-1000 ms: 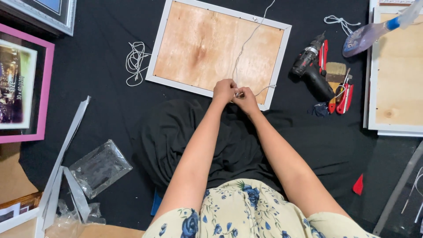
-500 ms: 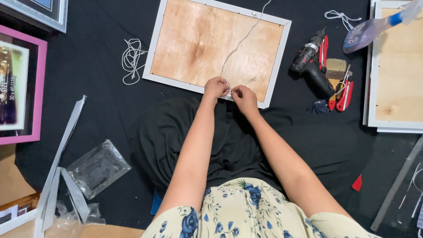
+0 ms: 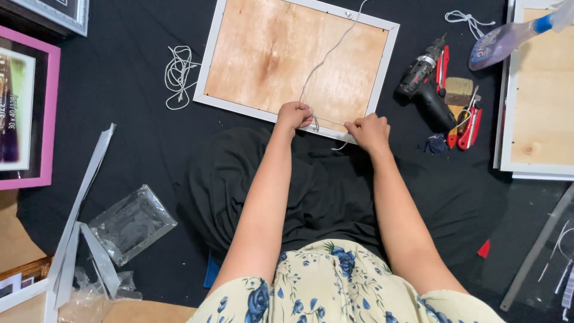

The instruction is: Attaching a metal hanging wire to the back of a wooden picture frame by threading it through eyelets and securing it.

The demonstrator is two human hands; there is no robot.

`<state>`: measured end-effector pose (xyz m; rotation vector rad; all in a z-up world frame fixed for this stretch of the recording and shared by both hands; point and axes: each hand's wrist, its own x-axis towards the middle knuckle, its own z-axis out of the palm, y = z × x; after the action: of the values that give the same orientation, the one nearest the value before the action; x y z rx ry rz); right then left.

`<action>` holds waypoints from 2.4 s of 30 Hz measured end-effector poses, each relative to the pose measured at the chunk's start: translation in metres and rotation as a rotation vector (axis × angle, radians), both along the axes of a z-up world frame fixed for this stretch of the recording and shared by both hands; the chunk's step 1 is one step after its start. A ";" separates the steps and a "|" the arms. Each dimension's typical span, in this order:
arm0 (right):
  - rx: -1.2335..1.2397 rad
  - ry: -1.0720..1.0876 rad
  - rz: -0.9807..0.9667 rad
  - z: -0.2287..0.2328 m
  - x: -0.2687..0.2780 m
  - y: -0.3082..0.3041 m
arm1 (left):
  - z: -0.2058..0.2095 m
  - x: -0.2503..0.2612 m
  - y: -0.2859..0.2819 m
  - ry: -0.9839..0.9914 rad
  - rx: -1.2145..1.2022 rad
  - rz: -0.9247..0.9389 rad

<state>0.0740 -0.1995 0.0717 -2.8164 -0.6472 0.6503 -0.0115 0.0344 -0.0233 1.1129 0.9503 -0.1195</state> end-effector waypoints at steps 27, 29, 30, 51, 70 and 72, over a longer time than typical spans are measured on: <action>0.647 -0.569 0.260 0.002 -0.053 0.073 | -0.004 0.001 -0.008 -0.128 0.041 -0.081; 0.647 -0.591 0.256 0.004 -0.053 0.073 | -0.005 0.001 -0.009 -0.122 0.030 -0.079; 0.644 -0.614 0.251 0.005 -0.054 0.073 | -0.005 0.000 -0.010 -0.117 0.018 -0.077; 0.728 0.100 -0.255 -0.020 -0.048 0.072 | 0.000 -0.001 0.002 -0.142 0.040 -0.178; 0.781 0.638 -0.364 -0.052 -0.040 0.086 | -0.010 0.000 -0.006 -0.100 0.616 -0.450; 0.794 0.543 -0.295 -0.066 -0.039 0.083 | 0.001 -0.001 -0.009 -0.123 0.596 -0.443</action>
<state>0.0351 -0.1165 0.0059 -1.8403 -0.2788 0.8187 -0.0121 0.0255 -0.0227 1.8536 0.6246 -0.1294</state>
